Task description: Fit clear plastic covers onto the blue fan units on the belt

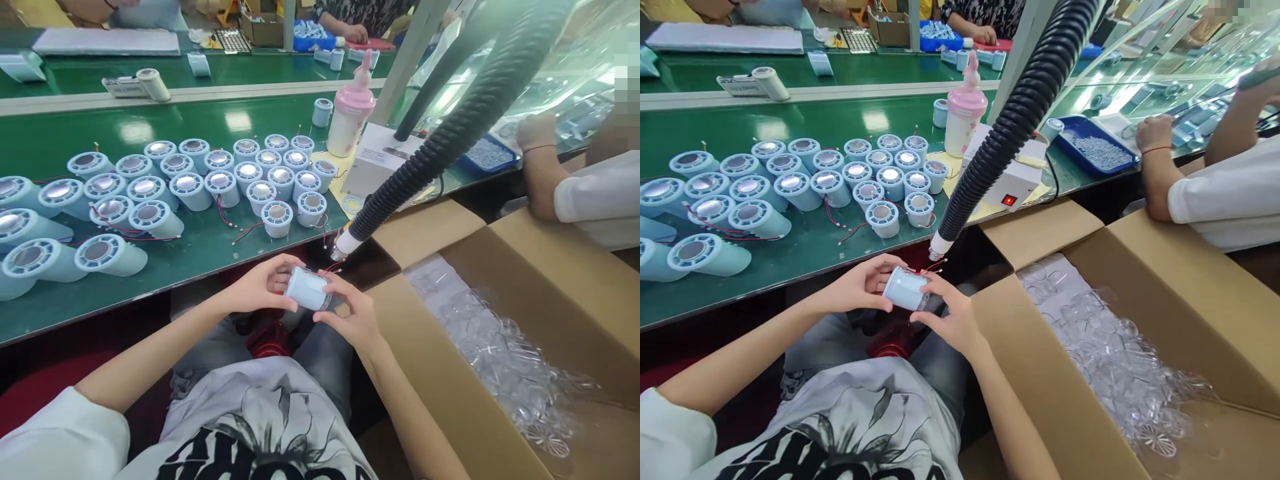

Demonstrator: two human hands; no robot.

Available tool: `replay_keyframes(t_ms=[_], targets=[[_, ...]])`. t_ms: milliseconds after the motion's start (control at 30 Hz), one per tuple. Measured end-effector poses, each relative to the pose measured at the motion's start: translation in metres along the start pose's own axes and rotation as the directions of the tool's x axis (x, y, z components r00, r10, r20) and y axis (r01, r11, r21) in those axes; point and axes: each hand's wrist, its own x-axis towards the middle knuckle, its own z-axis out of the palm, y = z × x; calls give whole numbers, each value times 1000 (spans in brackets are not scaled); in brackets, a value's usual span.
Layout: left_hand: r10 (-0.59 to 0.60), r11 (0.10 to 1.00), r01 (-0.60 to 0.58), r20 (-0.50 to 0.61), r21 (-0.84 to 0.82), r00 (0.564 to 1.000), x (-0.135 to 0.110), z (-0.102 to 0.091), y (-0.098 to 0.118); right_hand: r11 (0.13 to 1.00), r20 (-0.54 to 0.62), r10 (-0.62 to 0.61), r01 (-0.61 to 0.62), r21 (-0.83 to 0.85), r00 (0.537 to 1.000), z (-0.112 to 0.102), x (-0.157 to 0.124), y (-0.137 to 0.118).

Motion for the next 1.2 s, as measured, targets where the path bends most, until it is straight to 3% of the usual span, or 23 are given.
replay_keyframes(t_ms=[167, 333, 433, 533, 633, 700, 767, 1067, 1200], targets=[[71, 995, -73, 30, 67, 997, -40, 9, 7, 981, 150, -120, 140, -134, 981, -3, -3, -34], [69, 996, -66, -51, 54, 996, -55, 18, 16, 987, 144, -101, 117, -112, 984, 1, -4, -45], [157, 972, -137, -91, 193, 983, -59, 17, 14, 998, 129, -42, 48, -43, 991, 3, -7, -48], [326, 873, -276, -58, 402, 944, -60, 13, 10, 996, 139, 39, -50, 78, 990, 2, -10, -49], [488, 694, -427, 57, 579, 871, -59, 9, 7, 970, 149, 112, -141, 198, 982, -1, -11, -48], [539, 589, -481, 127, 649, 832, -59, 8, 8, 950, 145, 147, -180, 257, 979, -2, -11, -47], [544, 550, -500, 168, 669, 822, -59, 8, 9, 930, 142, 175, -211, 302, 974, -2, -11, -46], [514, 670, -499, 142, 550, 846, -64, 13, 11, 896, 172, 237, -284, 342, 956, 3, -12, -43], [389, 823, -375, 58, 426, 919, -65, 17, 9, 938, 150, 199, -232, 258, 969, 4, -11, -44]])
